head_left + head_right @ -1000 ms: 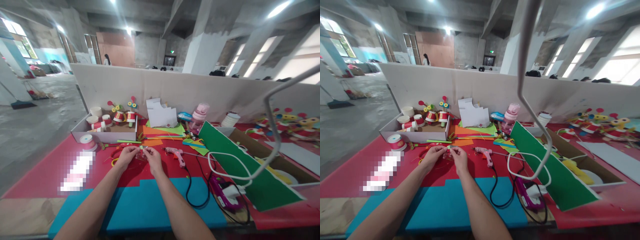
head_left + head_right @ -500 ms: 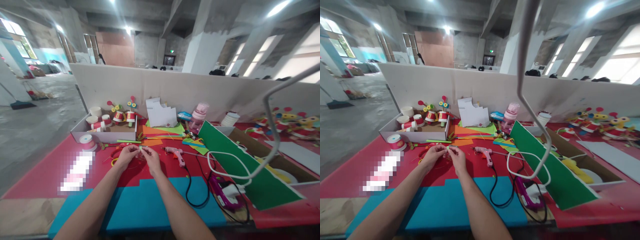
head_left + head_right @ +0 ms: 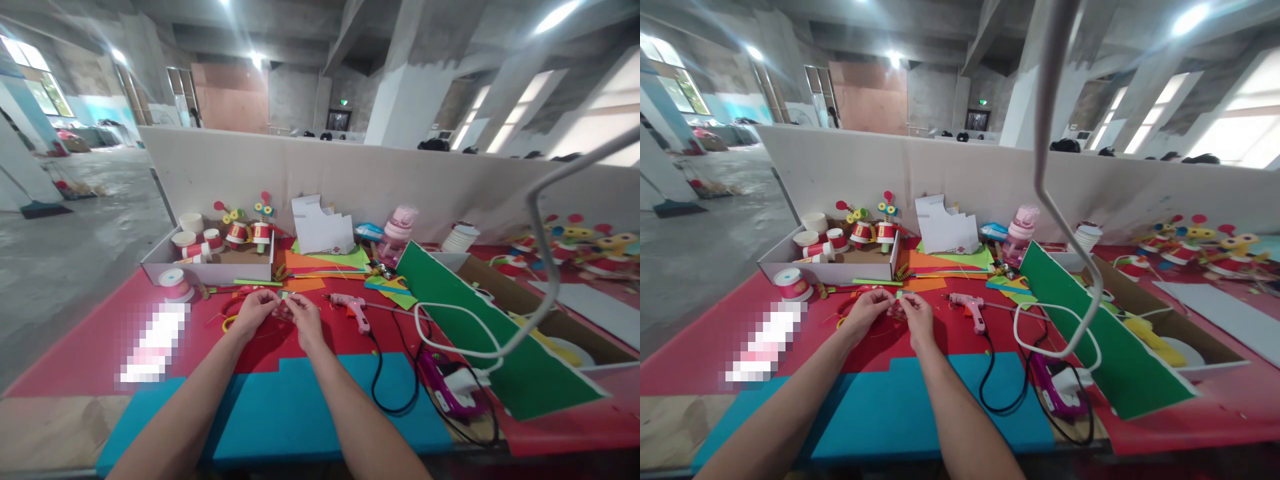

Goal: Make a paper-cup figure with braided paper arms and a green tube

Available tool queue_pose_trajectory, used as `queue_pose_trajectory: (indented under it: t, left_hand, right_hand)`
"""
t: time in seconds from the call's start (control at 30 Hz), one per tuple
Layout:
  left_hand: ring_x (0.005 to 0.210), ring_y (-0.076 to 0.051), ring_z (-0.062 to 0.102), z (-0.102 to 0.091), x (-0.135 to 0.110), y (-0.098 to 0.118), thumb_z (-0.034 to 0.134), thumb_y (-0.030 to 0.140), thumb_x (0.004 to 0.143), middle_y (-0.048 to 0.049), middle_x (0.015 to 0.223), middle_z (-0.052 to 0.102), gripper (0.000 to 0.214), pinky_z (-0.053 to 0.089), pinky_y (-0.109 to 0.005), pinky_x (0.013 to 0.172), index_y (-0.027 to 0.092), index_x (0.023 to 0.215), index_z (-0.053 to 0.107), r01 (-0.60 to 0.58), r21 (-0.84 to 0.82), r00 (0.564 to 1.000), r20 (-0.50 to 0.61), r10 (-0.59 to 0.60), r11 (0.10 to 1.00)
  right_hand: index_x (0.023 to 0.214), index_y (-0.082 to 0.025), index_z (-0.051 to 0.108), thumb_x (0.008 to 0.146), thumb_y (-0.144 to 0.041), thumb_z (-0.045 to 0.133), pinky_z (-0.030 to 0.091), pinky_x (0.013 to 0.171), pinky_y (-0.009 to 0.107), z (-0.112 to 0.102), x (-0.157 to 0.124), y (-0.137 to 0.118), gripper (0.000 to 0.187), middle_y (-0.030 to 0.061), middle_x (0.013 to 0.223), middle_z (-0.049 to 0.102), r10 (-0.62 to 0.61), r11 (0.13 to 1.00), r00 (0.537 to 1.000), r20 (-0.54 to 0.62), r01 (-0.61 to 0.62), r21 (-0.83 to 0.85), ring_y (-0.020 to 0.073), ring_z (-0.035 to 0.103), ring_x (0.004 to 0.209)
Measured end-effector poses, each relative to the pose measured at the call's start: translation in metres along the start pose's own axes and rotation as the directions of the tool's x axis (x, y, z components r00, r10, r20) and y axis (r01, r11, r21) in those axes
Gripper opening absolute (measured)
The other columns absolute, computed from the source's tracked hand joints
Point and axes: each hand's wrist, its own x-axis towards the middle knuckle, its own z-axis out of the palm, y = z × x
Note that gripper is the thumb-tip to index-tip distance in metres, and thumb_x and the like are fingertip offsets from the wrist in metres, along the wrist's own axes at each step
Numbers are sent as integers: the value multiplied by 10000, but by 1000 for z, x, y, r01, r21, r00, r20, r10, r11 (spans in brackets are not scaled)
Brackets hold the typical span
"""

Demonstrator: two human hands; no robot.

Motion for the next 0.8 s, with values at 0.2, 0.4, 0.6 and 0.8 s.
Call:
queue_pose_trajectory:
  t: [0.2, 0.4, 0.6, 0.8]
  left_hand:
    - [550, -107, 521, 1, -1, 0, 693, 296, 698, 15, 565, 594, 168, 385, -228, 590, 146, 701, 618, -6, 56, 1000, -24, 8, 998]
    - [558, -102, 520, -1, -1, -1, 666, 255, 704, 17, 569, 595, 126, 380, -218, 596, 142, 700, 611, -10, 72, 1000, -11, 11, 997]
    - [555, -100, 521, 1, -1, 1, 719, 324, 683, 13, 602, 603, 216, 393, -217, 579, 138, 742, 625, 41, 14, 999, 3, -41, 999]
    - [557, -93, 523, 1, -2, 1, 764, 329, 638, 2, 637, 615, 257, 400, -212, 572, 126, 736, 640, 73, -27, 997, 6, -73, 997]
  right_hand:
    - [782, -180, 685, 610, -388, 754, 487, 583, 234, -3, 1, -1, 279, -29, 609, 616, -35, 994, 999, 29, 38, -103, 111, 567, 569]
    - [811, -172, 688, 695, -384, 686, 461, 586, 227, -8, 2, -3, 243, -18, 657, 645, -158, 943, 983, 89, 177, -283, 126, 581, 602]
    - [799, -172, 674, 711, -369, 667, 484, 623, 240, -6, 1, -6, 215, -4, 704, 666, -185, 934, 976, 114, 210, -290, 138, 601, 639]
    - [865, -179, 667, 689, -382, 691, 510, 656, 264, -5, 1, -5, 270, 6, 753, 688, -141, 958, 980, 138, 170, -231, 151, 634, 674]
